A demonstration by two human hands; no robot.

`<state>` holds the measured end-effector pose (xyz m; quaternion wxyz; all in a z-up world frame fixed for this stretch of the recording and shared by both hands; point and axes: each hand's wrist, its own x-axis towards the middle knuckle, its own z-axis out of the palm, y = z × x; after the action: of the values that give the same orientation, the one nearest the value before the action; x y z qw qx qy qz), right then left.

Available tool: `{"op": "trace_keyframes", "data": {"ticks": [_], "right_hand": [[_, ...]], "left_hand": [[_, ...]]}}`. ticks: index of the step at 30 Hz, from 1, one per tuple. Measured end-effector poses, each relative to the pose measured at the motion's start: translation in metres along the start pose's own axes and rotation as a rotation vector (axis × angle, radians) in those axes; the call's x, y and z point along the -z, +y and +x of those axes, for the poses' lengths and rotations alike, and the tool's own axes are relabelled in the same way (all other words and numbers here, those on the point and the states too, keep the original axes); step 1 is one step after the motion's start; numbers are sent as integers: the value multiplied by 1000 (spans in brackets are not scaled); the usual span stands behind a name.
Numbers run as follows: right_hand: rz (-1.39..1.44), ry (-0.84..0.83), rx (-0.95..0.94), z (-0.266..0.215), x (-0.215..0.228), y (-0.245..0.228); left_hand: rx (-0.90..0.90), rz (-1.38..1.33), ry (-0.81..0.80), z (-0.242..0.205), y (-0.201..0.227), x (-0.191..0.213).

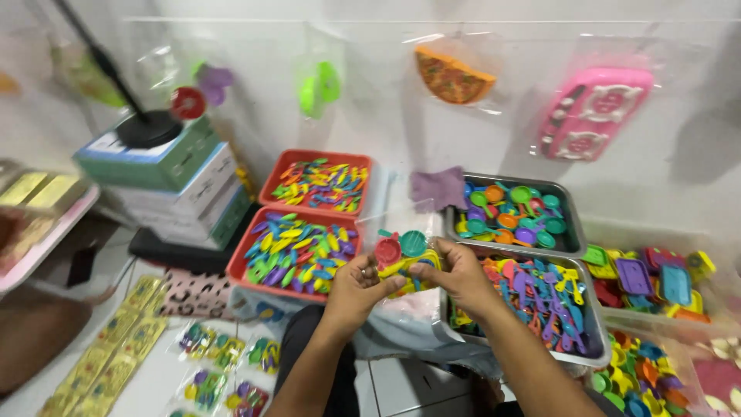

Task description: The person cleans various small plastic toy items with a cloth, handling items such as toy food and utensils one at a time before placing them back into trays.

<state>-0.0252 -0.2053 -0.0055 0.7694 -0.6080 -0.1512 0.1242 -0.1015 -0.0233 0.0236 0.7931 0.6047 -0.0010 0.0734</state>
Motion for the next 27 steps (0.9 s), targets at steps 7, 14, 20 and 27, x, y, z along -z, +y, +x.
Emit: {"op": "trace_keyframes", "data": {"ticks": [7, 14, 20, 27], "right_hand": [[-416, -212, 253, -29, -54, -12], [-955, -512, 611, -59, -127, 33], [-1322, -634, 741, -75, -180, 69], [-1420, -457, 553, -77, -176, 92]], "left_hand": [[-160, -86, 157, -52, 5, 132], [-204, 197, 685, -186, 50, 294], [-131, 294, 1159, -300, 5, 395], [274, 191, 1445, -357, -80, 443]]}}
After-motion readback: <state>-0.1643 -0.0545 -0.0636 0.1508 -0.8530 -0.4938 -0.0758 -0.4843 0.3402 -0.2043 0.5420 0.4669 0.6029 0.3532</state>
